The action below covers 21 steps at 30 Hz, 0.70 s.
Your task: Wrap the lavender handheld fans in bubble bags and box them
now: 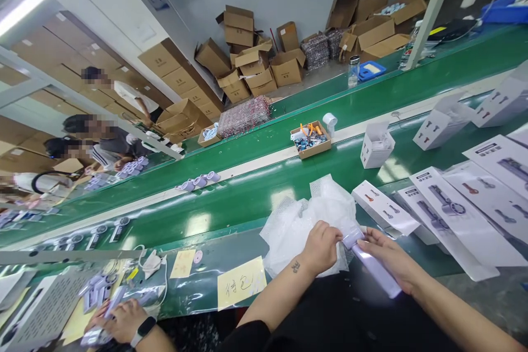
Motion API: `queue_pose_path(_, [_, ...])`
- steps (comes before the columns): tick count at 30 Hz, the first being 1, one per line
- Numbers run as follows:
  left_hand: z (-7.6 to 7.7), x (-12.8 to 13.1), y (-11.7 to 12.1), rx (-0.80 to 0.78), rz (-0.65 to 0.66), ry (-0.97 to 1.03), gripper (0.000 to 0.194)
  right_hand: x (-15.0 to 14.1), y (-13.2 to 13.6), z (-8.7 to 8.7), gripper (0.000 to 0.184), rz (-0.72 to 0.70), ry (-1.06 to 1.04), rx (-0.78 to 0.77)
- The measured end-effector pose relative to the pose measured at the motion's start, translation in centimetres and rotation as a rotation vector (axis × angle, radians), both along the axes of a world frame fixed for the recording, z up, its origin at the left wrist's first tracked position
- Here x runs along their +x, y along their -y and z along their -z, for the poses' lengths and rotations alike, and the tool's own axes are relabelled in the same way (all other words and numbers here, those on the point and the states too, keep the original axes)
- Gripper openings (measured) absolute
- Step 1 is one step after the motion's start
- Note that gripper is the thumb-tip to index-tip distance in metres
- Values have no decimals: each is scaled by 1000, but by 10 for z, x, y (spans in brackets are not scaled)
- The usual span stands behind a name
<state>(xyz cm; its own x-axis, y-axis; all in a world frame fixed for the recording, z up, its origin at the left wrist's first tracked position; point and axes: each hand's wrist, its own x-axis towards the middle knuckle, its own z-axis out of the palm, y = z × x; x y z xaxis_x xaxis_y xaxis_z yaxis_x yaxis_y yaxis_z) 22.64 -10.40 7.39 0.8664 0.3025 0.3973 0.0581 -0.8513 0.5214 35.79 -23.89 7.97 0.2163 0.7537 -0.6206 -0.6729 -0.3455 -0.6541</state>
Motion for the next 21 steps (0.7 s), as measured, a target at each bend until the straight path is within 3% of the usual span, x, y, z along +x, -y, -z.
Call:
queue_pose_path(4, [3, -3, 7, 176, -105, -14, 17, -5, 5, -7, 49, 84, 10, -65])
queue_pose_path(10, [3, 5, 11, 302, -2, 12, 15, -11, 16, -16, 40, 160, -46, -128])
queue_pose_path(14, [6, 4, 25, 333, 72, -7, 13, -14, 18, -13, 40, 230, -63, -158])
queue_pose_path(17, [9, 8, 29, 231, 129, -66, 13, -15, 19, -8, 36, 286, -119, -150])
queue_pose_path(21, [16, 20, 24, -96, -1, -204, 11, -11, 16, -6, 32, 403, -234, -120])
